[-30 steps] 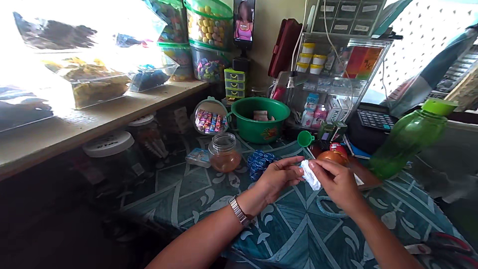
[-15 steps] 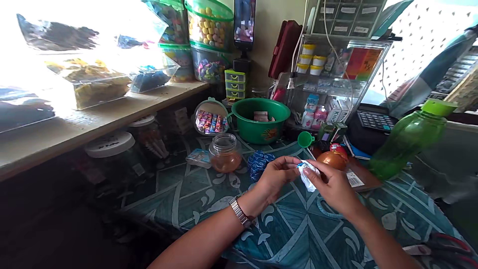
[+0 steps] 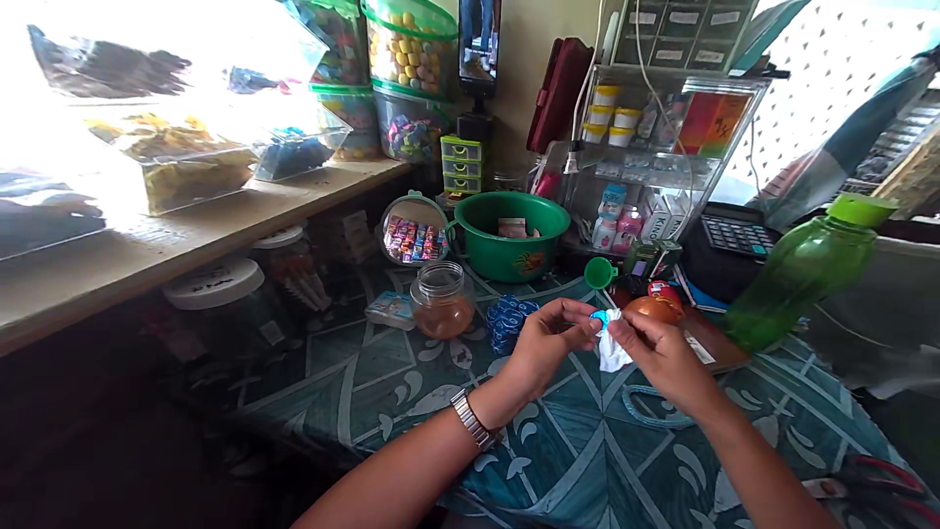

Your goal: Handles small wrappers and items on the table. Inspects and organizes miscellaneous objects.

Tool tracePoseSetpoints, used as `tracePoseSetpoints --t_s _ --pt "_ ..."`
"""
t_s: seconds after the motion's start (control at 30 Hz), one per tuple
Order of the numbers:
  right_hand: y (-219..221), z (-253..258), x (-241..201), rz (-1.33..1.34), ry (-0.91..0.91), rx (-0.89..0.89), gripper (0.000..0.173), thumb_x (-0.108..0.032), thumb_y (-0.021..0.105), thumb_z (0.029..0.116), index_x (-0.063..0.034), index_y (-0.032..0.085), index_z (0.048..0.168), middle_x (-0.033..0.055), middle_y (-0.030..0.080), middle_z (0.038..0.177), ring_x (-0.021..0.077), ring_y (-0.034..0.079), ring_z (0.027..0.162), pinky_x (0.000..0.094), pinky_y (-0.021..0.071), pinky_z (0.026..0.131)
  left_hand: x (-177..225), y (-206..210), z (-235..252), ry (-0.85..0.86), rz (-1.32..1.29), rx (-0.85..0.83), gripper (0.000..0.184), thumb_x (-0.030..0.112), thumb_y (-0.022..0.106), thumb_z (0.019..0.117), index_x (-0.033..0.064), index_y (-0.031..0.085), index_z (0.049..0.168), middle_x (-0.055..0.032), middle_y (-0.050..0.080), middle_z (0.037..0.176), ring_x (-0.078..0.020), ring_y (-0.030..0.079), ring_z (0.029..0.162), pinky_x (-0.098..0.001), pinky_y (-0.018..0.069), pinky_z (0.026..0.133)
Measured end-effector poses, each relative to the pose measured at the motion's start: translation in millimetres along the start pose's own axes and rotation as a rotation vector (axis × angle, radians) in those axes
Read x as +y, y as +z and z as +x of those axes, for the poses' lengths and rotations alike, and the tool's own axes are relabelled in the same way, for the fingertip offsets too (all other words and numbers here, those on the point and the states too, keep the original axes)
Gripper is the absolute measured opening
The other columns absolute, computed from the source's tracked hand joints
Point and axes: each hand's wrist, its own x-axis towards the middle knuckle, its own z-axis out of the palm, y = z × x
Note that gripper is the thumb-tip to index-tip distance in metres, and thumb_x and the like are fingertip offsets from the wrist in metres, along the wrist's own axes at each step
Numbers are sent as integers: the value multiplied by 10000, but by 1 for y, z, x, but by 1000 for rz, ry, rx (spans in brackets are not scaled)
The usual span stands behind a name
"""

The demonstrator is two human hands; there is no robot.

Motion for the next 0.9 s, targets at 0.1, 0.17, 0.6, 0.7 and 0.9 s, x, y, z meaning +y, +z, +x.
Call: tracePoseSetpoints --t_s 0.1,0.17,0.6,0.7,0.9 --pt "2 0 -1 3 10 54 275 -249 594 1025 -16 691 1133 -15 701 889 -28 651 749 156 553 695 1 1 0 4 7 -7 192 51 582 1022 -48 616 1183 -60 677 975 -103 693 810 -261 601 787" --pt "1 0 1 23 -39 133 267 -222 584 1029 0 679 1143 -7 701 913 -30 654 787 152 553 730 3 1 -1 -71 25 -68 334 85 590 1025 -44 537 1329 -78 673 1086 -119 692 919 -278 586 857" --pt "29 -5 9 -332 -405 412 309 -225 619 985 20 744 1127 146 729 975 212 678 906 311 544 849 6 7 -6 -332 -231 -24 379 -125 612 927 -15 512 1276 -88 724 930 -170 742 781 -298 631 741" --pt "23 -5 6 -362 -403 440 298 -211 615 996 28 733 1130 150 736 963 177 705 868 262 570 798 4 4 -5 -192 -38 -24 176 -37 702 906 6 657 1070 -14 708 752 -38 614 560 -174 509 533" --pt "12 -1 8 -413 -457 390 275 -176 645 979 -6 749 1168 151 750 1055 188 721 959 261 575 853 2 0 -3 57 152 -75 315 159 570 1043 -37 619 1284 -66 700 1140 -94 669 1033 -289 550 933"
